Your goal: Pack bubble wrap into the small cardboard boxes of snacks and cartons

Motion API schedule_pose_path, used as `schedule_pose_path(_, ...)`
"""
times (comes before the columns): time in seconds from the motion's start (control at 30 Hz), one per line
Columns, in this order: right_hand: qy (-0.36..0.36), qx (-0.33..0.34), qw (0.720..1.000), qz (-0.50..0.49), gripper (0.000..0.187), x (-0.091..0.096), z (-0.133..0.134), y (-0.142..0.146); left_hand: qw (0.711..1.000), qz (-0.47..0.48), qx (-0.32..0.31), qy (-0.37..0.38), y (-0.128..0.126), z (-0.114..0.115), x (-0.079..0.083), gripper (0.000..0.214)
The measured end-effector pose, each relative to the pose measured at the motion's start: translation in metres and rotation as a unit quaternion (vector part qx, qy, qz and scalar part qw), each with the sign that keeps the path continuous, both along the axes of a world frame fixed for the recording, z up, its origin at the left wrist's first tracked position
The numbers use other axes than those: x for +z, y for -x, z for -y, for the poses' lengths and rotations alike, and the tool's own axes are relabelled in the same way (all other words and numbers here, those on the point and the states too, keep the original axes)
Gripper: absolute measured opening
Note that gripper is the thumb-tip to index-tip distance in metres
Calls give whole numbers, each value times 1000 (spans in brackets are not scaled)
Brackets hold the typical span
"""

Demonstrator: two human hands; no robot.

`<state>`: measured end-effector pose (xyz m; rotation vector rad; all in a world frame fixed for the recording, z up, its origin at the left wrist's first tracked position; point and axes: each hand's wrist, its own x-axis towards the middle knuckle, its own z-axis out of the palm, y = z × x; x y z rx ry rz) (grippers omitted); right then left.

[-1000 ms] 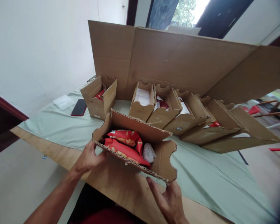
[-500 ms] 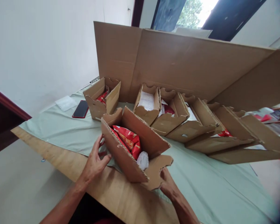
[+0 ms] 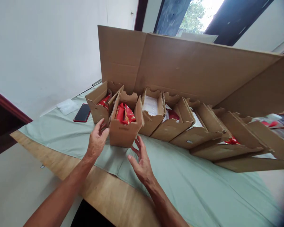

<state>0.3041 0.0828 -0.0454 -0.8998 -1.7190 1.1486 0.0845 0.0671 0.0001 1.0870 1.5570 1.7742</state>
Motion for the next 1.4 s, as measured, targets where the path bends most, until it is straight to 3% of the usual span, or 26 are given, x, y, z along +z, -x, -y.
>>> schedule_pose_path(0.13,40,-56,997,36,57,-33,1,-18,995,-54,20,86,-2,24,-23,60)
schedule_pose_path(0.23,14,-60,996,63,43,-46,5,-31,986,-112,18,125,-8,37,-33,67)
schedule_pose_path(0.33,-34,-52,993,103,37,-48,7,-32,978,-156,16,138,-9,25,-30,72)
schedule_pose_path(0.4,-67,-47,988,128,33,-45,8,-29,975,-163,11,148,-6,9,-26,64)
schedule_pose_path(0.53,-127,-34,979,154,31,-43,11,-27,979,-144,25,145,0,-25,-24,38)
schedule_pose_path(0.6,-146,-35,977,155,31,-42,12,-27,982,-128,39,136,0,-38,-26,37)
schedule_pose_path(0.7,-160,-42,974,156,30,-43,12,-26,988,-92,42,121,-11,-46,-33,51)
schedule_pose_path(0.9,-170,-42,972,157,29,-42,12,-25,996,69,-6,49,-40,-35,-43,84)
schedule_pose_path(1.1,-185,-56,969,156,27,-42,10,-25,993,101,-43,43,-43,-56,-40,93)
schedule_pose_path(1.17,-186,-56,969,156,27,-43,9,-24,993,98,-50,46,-41,-53,-39,90)
schedule_pose_path(1.23,-186,-60,968,156,26,-43,9,-24,998,35,-46,37,-35,-38,-33,79)
schedule_pose_path(1.3,-187,-62,967,158,25,-44,9,-25,993,-119,2,-2,-18,-20,-20,64)
schedule_pose_path(1.4,-185,-58,968,160,25,-44,9,-25,914,-371,137,-90,26,-6,15,58)
